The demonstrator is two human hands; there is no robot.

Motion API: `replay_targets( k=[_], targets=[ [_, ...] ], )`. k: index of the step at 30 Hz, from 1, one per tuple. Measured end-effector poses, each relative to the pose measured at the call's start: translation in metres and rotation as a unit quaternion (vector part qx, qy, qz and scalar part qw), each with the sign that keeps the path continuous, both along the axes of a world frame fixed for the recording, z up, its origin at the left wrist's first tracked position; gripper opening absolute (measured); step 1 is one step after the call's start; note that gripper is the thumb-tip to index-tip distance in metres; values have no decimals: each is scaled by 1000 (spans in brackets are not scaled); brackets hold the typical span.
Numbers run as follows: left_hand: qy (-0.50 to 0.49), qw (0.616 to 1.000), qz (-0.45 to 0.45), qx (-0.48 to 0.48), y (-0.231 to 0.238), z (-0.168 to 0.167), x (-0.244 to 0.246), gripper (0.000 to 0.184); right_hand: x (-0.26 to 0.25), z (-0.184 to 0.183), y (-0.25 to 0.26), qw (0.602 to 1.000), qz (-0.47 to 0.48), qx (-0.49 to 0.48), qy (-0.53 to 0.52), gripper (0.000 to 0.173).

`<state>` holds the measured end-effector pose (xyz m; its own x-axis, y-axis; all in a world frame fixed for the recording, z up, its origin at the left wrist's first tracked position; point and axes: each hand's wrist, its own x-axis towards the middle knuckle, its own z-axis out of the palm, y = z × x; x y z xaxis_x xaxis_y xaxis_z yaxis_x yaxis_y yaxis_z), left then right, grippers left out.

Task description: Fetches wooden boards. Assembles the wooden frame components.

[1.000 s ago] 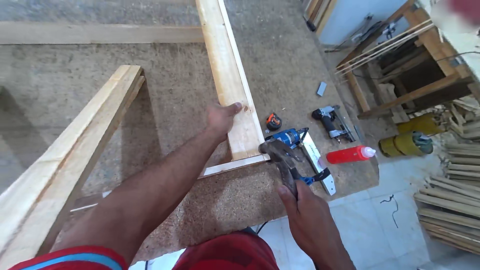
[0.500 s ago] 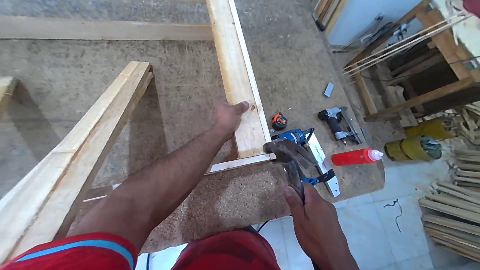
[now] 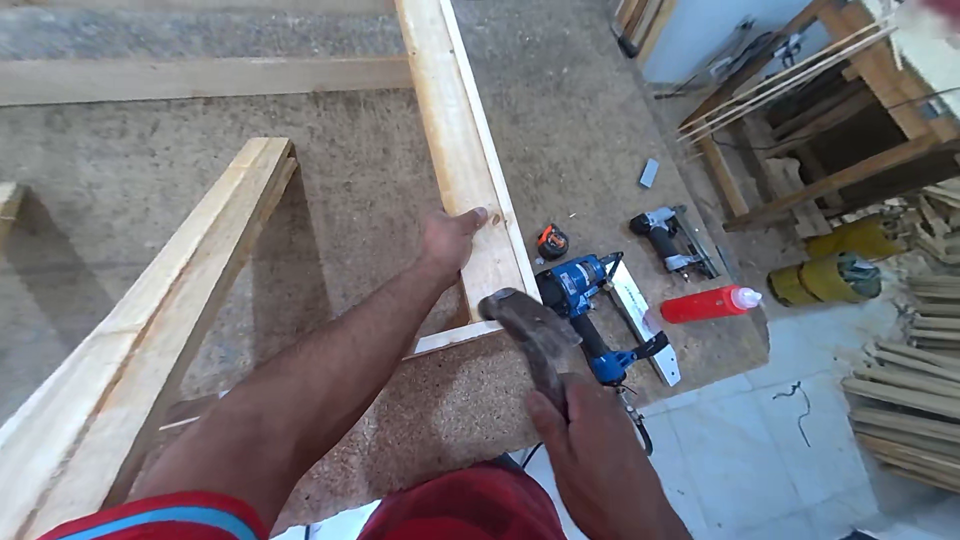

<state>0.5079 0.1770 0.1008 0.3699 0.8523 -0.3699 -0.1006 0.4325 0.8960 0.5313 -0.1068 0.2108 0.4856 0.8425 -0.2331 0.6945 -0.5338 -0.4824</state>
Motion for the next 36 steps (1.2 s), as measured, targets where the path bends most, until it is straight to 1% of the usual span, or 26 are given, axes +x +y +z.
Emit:
replay_targets(
  k=[1, 3, 6, 9, 11, 13, 14, 16, 20, 22, 24, 27, 30, 32, 34, 36],
  targets=[
    [-1, 1000, -2, 1, -1, 1, 0, 37, -4, 1, 2, 1000, 7, -22, 17, 58],
    [8, 1000, -6, 11, -3, 1, 0, 35, -6, -2, 5, 994, 18, -97, 41, 57],
    [22, 1000, -2, 21, 0, 2, 0, 32, -4, -10, 1, 996, 12, -85, 27, 59],
    [34, 999, 0, 12, -1, 1, -2, 32, 5, -7, 0, 991, -1, -123, 52, 56],
    [34, 999, -3, 16, 0, 1, -1, 33, 12, -5, -2, 994, -11, -95, 46, 57],
    [28, 999, -3, 16, 0, 1, 0, 32, 16, -9, -7, 999, -29, -35, 3, 60],
    [26, 1000, -2, 15, 0, 2, -1, 33, 20, -11, -8, 999, -38, -27, -14, 60],
    [23, 1000, 4, 8, -1, 2, 0, 33, 29, -13, -8, 997, -50, -55, -18, 58],
    [14, 1000, 3, -2, 3, 1, 1, 36, 35, -18, -11, 998, -42, -42, -34, 59],
    [32, 999, -1, 1, 1, 2, -1, 36, 42, -17, -10, 997, -37, -60, -8, 57],
    [54, 998, -12, 11, 1, 7, -3, 37, 57, -13, -3, 996, -54, -56, 31, 56],
    [68, 997, -14, 27, 1, 14, 1, 34, 93, -17, 24, 993, -108, -38, 20, 59],
    [83, 996, -11, 26, -2, 16, 2, 32, 158, -33, 81, 989, -128, -77, 0, 58],
    [110, 993, -13, 37, -4, 15, -1, 31, 211, -60, 125, 987, -128, -90, -34, 49],
    [120, 991, -14, 51, 0, 19, 2, 31, 267, -92, 170, 986, -120, -77, -90, 40],
    [108, 993, -18, 52, 0, 18, 2, 29, 307, -125, 191, 987, -103, -25, -118, 34]
  ],
)
